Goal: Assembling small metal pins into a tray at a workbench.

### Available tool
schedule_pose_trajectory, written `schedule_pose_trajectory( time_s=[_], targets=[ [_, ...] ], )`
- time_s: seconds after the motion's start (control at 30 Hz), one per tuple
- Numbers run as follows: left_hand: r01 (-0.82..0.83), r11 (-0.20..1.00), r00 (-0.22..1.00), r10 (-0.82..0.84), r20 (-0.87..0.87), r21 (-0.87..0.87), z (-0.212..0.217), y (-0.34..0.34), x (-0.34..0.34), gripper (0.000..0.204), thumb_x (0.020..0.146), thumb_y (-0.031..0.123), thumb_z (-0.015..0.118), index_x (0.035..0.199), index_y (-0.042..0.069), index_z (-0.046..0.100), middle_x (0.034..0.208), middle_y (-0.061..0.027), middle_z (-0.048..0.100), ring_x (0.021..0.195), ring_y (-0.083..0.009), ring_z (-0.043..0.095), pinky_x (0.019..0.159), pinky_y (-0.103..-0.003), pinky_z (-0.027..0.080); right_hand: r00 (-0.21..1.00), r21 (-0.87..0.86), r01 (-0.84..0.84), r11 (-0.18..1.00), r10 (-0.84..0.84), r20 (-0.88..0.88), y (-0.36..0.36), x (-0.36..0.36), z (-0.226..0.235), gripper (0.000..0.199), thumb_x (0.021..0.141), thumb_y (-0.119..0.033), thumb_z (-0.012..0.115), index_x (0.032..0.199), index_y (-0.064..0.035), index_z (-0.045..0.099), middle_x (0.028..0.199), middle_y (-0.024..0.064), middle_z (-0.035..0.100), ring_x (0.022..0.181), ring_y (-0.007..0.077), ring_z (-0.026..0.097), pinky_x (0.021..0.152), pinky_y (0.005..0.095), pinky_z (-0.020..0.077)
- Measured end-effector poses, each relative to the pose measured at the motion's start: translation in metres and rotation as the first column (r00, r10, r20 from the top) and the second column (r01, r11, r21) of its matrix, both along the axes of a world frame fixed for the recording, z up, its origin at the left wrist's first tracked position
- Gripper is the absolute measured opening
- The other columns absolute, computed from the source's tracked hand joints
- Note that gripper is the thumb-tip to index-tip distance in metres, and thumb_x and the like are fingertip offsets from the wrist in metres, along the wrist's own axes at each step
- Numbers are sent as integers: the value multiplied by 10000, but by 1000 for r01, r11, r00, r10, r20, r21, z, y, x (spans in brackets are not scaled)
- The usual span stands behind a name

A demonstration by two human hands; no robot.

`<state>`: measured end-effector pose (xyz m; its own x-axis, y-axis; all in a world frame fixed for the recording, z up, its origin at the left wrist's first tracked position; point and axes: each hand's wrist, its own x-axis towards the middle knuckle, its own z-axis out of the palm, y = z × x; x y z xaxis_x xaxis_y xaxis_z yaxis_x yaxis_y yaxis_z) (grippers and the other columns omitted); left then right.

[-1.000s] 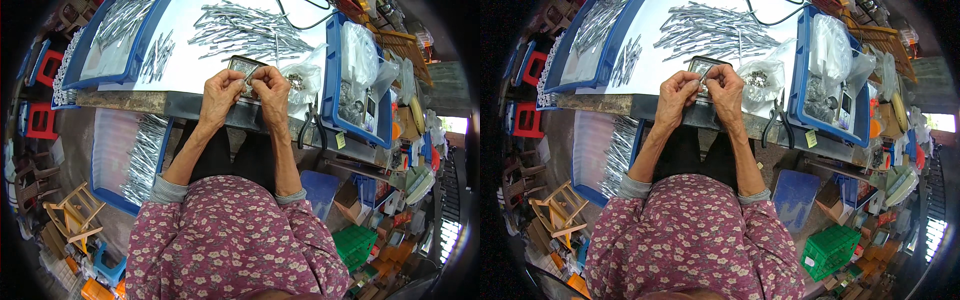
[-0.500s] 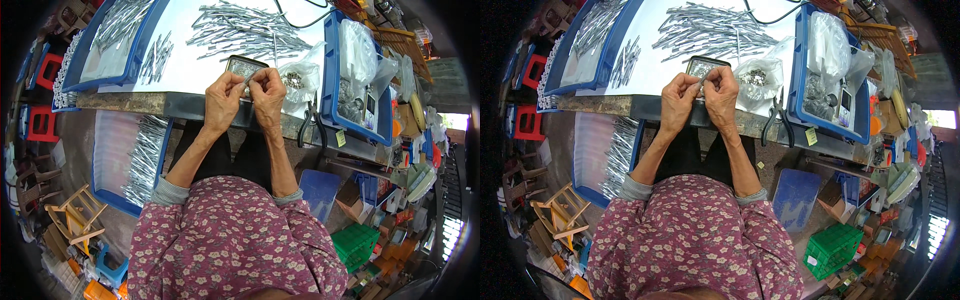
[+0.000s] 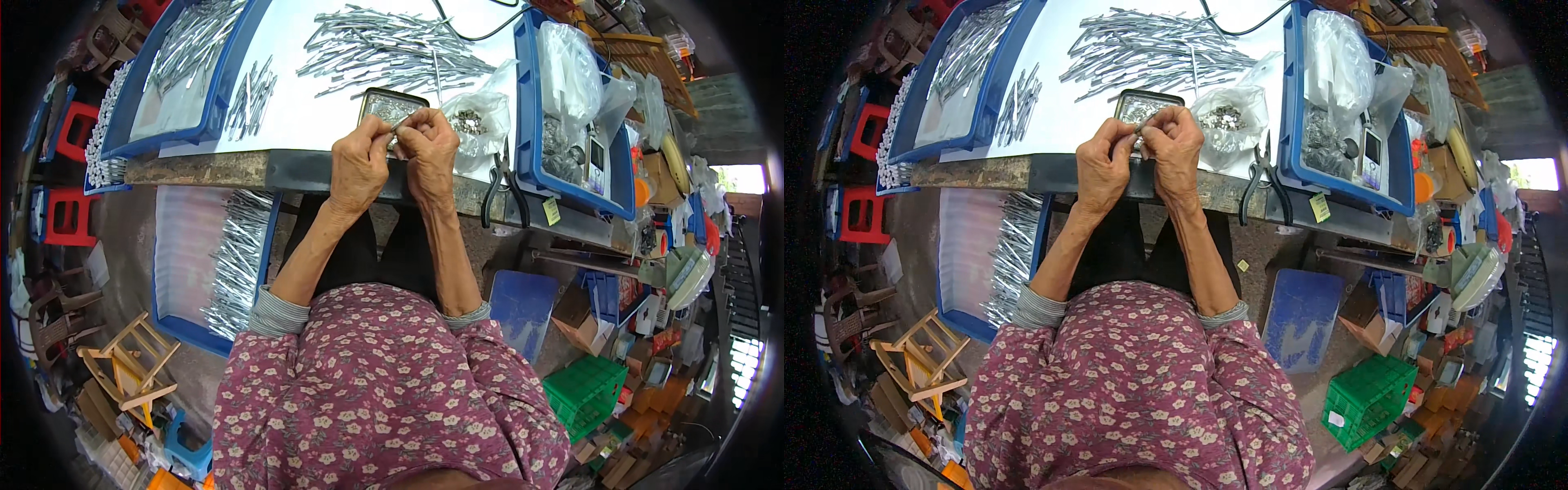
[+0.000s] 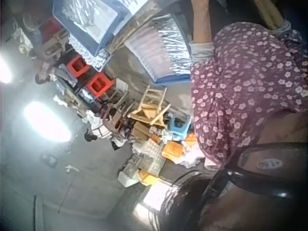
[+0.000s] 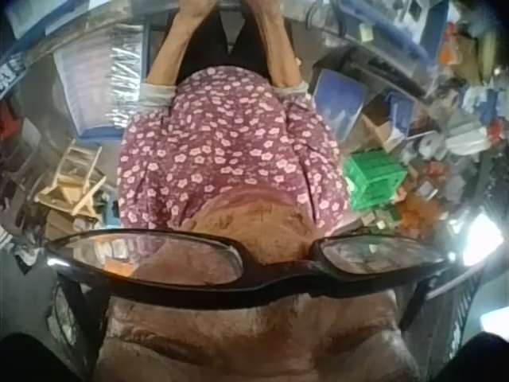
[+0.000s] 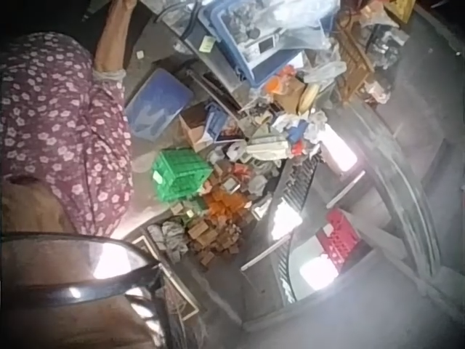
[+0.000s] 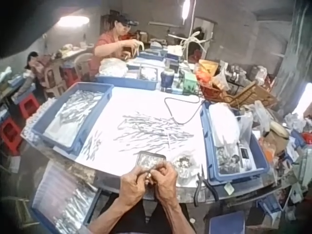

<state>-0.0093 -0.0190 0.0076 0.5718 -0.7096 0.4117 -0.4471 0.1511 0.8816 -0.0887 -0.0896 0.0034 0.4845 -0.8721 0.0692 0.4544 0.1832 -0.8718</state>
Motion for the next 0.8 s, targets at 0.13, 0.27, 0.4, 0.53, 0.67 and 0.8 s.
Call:
schedule_pose_trajectory(
  time_s=[0.13,0.27,0.4,0.53,0.67,0.8],
  targets=[
    [-6,1000,993,7,115,-6,-3,-2,-1,54,785,-31,524,831,-14,547,663,-120,569,560,-156,544,510,-269,417,999,55,25,998,-27,41,2,-2,2,169,713,77,524,853,19,448,729,73,514,524,90,462,456,204,395],
    [-11,999,980,19,200,-44,-5,-3,0,31,777,-9,510,765,13,491,658,-155,534,606,-322,563,510,-360,428,999,99,17,995,-22,47,4,-5,4,197,708,46,529,887,31,449,745,85,508,540,98,456,489,220,421],
    [-3,999,960,17,279,-50,-10,-4,0,47,767,-17,507,749,20,485,650,-142,516,596,-315,556,506,-357,426,999,124,35,992,-38,24,6,-8,7,229,702,29,529,913,41,441,728,88,495,550,107,465,504,226,427],
    [-7,998,941,25,337,-55,-10,-4,1,74,793,-44,494,842,-10,538,664,-131,560,573,-192,570,506,-277,420,999,117,35,993,-37,18,6,-7,17,264,710,15,530,952,62,433,734,93,540,551,114,492,513,220,434],
    [5,1000,990,-5,-142,5,-5,-2,-3,62,853,28,474,848,-6,525,642,-58,560,563,-96,528,482,-250,413,963,-178,-22,984,-27,-267,9,-6,27,289,748,-33,529,1001,69,435,725,85,553,570,98,513,499,210,436],
    [171,984,827,-167,-537,-42,-10,1,8,71,862,63,491,862,-3,517,646,-34,561,512,-42,448,430,-183,356,938,-208,-80,975,3,-347,-3,-12,23,246,772,-42,553,989,60,497,763,82,596,587,81,521,519,198,435]
  ],
)
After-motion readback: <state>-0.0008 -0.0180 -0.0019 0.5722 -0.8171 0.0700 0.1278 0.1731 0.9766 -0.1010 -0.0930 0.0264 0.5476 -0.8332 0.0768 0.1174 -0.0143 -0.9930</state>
